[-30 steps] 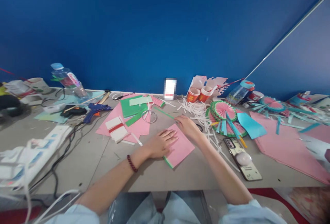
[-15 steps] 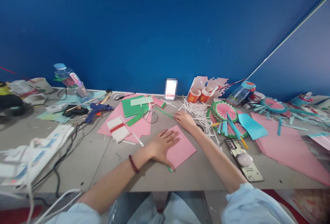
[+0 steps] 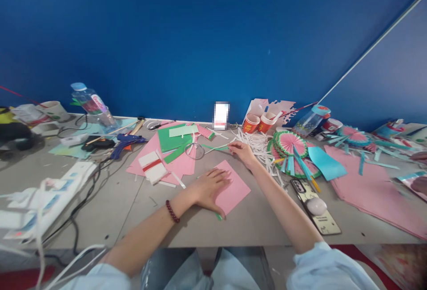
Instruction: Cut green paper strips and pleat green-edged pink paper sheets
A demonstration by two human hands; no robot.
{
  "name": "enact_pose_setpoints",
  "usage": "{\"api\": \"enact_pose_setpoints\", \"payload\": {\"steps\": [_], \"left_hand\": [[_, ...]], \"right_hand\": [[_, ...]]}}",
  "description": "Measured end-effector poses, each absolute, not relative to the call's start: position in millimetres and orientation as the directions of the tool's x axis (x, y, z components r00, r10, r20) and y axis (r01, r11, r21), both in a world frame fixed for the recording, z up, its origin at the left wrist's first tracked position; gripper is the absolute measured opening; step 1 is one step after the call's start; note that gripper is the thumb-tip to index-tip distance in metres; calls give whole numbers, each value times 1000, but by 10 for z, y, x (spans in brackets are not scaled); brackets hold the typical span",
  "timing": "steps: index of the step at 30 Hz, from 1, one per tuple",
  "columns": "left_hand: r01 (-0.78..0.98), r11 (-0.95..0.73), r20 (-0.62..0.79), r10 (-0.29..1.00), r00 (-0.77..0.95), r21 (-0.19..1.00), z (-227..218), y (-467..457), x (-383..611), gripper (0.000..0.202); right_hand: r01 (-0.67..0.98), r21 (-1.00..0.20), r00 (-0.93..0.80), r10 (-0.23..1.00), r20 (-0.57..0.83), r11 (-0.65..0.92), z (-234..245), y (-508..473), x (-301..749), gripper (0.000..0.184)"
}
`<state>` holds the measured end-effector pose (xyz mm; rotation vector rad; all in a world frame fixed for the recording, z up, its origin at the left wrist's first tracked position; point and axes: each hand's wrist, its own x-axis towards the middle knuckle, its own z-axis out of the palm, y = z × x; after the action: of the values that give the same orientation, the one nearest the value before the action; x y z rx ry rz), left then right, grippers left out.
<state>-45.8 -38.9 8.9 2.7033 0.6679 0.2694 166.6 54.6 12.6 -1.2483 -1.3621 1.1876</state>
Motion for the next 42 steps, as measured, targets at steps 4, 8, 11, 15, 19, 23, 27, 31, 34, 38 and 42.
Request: {"api": "enact_pose_setpoints", "payload": {"steps": [4,8,11,15,19,23,27,31,34,38,42], "left_hand": [[415,-821,95,485,870,392,87,-397,-464,107],[436,-810,84,504,860,391,85,-397,-466,100],[442,-810,80,507,858,386,88,-394,-469,98],[433,-816,90,500,862,382,101,-395,-473,96],[437,-813,98,506,857,385,109,-397,-476,91],[449,-804,87,518,851,389,117,-390,-482,88],[447,-810,82,511,855,380,125,-395,-483,86],[434,-829,83,490,868,352,104,-419,-463,96],[432,-841,76,479,875,325,74,-434,-443,101],[436,-843,78,481,873,315,43,-432,-427,102],[449,-823,70,501,863,347,36,-417,-411,111]], "right_hand": [[-122,-990,-39,997,-65,-69,170,579,1685,29],[-113,-992,-12,998,-57,-58,179,629,1717,25],[195,-980,-29,999,40,45,168,629,1756,22],[555,-774,-336,933,125,304,196,546,1808,32],[608,-628,-541,833,119,485,247,465,1821,42],[641,-587,-520,842,141,494,248,458,1812,30],[701,-573,-434,892,130,425,229,464,1792,28],[767,-514,-359,921,150,383,208,441,1740,12],[793,-477,-333,925,181,379,184,432,1694,9],[784,-521,-296,941,166,338,152,445,1668,2],[710,-664,-239,967,86,234,123,452,1685,5]]}}
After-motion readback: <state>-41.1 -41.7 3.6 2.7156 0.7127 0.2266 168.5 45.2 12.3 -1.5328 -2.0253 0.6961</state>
